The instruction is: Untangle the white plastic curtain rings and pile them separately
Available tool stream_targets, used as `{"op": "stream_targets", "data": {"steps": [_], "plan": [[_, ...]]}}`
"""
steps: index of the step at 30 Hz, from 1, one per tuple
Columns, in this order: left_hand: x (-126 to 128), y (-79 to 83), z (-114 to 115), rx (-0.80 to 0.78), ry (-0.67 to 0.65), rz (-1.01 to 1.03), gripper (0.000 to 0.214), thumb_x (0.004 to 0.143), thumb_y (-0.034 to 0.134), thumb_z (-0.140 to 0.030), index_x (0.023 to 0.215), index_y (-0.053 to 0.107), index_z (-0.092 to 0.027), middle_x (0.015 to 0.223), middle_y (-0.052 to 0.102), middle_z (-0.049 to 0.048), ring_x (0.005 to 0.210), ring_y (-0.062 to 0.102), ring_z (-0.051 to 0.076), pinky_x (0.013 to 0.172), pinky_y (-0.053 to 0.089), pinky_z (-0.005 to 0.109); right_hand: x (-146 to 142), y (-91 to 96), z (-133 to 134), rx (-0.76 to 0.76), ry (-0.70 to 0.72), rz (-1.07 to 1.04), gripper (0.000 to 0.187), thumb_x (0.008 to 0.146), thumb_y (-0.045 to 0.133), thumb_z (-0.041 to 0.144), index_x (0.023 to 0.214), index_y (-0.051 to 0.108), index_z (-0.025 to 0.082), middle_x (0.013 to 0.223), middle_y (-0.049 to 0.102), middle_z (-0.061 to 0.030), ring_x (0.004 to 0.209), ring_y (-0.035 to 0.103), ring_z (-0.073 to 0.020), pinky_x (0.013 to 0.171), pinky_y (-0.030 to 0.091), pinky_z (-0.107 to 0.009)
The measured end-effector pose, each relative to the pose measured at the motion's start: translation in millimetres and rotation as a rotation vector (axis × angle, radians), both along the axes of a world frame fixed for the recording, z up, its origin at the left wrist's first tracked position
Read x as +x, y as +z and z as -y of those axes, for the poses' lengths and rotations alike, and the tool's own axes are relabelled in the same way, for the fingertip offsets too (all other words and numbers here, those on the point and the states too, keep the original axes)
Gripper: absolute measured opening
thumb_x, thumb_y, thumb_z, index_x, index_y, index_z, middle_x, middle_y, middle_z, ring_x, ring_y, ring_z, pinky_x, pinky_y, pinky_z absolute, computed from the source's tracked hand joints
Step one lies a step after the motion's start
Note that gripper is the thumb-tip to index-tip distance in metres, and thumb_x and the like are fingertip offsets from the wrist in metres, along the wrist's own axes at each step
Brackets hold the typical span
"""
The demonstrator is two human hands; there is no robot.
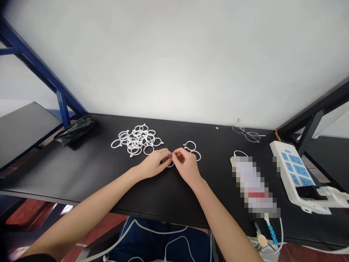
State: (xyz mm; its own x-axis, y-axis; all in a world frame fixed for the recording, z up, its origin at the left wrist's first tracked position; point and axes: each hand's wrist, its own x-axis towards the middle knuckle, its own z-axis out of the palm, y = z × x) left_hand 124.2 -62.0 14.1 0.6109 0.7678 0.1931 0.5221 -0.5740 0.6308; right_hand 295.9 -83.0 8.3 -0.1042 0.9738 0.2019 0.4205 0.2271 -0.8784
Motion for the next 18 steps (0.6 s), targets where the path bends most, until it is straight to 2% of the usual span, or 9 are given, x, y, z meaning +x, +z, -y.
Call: {"op": "stream_targets", "data": {"steps": [7,18], "plan": [[-0.7,-5.6,-1.3,0.054,0.0,-0.059,0.02,0.093,0.043,-0.023,0.078,0.054,-0.017,0.078,0.052,0.0015,0.066,0.05,0.013,0.061,0.038,0.025,-0.7,-0.1,-0.4,0.021,0.026,0.077,0.013,0.087,0.055,0.029,0.081,0.063,0.021,0.069,0.067,-0.0019,0.062,0.065,-0.0172,0.059,0.052,-0.029],[-0.6,-2.5,-0.9,0.029,0.0,-0.061,0.021,0.093,0.042,-0.023,0.076,0.052,-0.017,0.076,0.05,0.0013,0.065,0.049,0.013,0.061,0.038,0.025,-1.4,1.6,-0.3,0.01,0.014,0.067,0.012,0.086,0.055,0.029,0.08,0.062,0.021,0.069,0.068,-0.0021,0.063,0.065,-0.0175,0.059,0.051,-0.029]]}}
